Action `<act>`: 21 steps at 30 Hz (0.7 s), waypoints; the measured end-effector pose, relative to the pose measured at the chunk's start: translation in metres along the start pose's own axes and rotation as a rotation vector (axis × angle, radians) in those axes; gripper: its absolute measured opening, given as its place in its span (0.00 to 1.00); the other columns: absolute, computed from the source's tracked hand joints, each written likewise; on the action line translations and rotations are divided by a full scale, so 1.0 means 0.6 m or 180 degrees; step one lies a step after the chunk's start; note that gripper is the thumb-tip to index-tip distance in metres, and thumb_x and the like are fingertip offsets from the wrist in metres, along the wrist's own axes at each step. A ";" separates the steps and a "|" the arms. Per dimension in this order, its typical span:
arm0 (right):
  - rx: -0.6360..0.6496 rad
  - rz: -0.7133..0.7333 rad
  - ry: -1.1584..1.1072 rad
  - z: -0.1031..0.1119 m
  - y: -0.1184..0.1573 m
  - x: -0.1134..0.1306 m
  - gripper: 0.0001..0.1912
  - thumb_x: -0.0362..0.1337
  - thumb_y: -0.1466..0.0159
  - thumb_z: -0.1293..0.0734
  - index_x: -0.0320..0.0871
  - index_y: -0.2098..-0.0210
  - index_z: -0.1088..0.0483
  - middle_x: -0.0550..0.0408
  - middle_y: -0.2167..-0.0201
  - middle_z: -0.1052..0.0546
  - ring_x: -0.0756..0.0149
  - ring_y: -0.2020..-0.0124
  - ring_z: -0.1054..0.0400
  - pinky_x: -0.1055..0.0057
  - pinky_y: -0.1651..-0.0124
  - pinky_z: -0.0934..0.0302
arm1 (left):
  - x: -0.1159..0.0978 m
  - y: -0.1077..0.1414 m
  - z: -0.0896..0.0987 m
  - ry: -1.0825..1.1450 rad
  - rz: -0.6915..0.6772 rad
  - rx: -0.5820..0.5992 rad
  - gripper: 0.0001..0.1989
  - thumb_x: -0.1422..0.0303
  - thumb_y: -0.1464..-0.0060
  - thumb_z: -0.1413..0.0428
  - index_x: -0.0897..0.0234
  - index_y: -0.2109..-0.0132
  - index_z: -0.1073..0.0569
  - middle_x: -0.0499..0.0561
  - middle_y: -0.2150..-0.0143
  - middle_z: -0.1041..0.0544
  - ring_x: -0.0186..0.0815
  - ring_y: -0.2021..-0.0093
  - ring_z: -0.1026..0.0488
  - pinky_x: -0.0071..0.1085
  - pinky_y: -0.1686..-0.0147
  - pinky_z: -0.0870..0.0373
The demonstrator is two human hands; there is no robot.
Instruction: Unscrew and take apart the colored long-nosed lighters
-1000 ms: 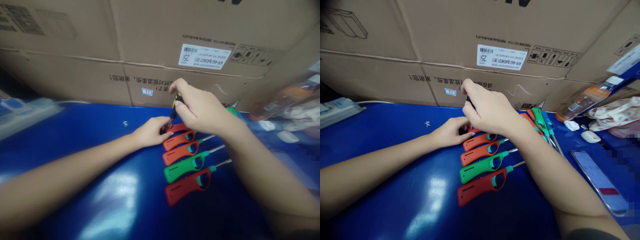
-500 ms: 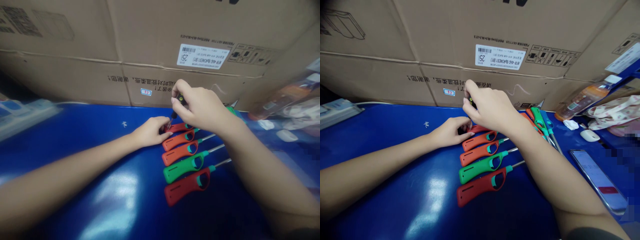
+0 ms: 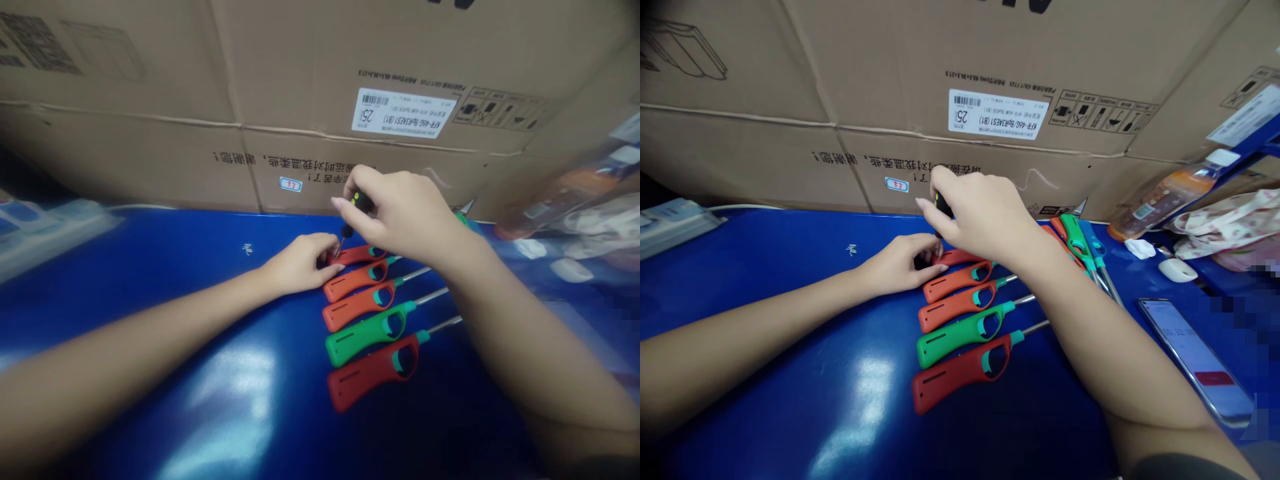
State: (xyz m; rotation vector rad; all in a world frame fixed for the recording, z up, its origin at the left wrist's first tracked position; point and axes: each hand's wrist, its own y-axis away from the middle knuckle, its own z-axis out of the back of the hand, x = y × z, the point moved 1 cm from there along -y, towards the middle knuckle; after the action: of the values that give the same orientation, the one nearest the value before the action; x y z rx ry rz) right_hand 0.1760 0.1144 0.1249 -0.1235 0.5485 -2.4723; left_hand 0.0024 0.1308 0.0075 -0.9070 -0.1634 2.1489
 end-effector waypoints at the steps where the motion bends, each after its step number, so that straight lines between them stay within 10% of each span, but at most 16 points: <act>1: 0.0002 0.0018 -0.0020 -0.001 0.000 0.000 0.17 0.44 0.32 0.43 0.41 0.52 0.31 0.53 0.71 0.23 0.62 0.72 0.33 0.68 0.68 0.48 | 0.000 0.000 0.000 0.0006 0.0004 0.0011 0.06 0.71 0.44 0.41 0.64 0.64 0.32 0.45 0.69 0.30 0.31 0.70 0.33 0.28 0.68 0.37; 21: 0.0193 0.0063 0.0068 0.002 -0.001 0.000 0.21 0.43 0.33 0.44 0.40 0.44 0.36 0.52 0.69 0.21 0.59 0.72 0.30 0.67 0.67 0.47 | 0.001 0.000 -0.001 -0.0008 -0.0008 -0.0018 0.05 0.71 0.44 0.41 0.63 0.64 0.31 0.45 0.69 0.29 0.32 0.69 0.32 0.28 0.68 0.36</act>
State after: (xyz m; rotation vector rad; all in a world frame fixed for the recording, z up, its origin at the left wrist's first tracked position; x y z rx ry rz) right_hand 0.1762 0.1143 0.1261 -0.0672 0.4812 -2.4709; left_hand 0.0026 0.1308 0.0067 -0.9067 -0.1718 2.1484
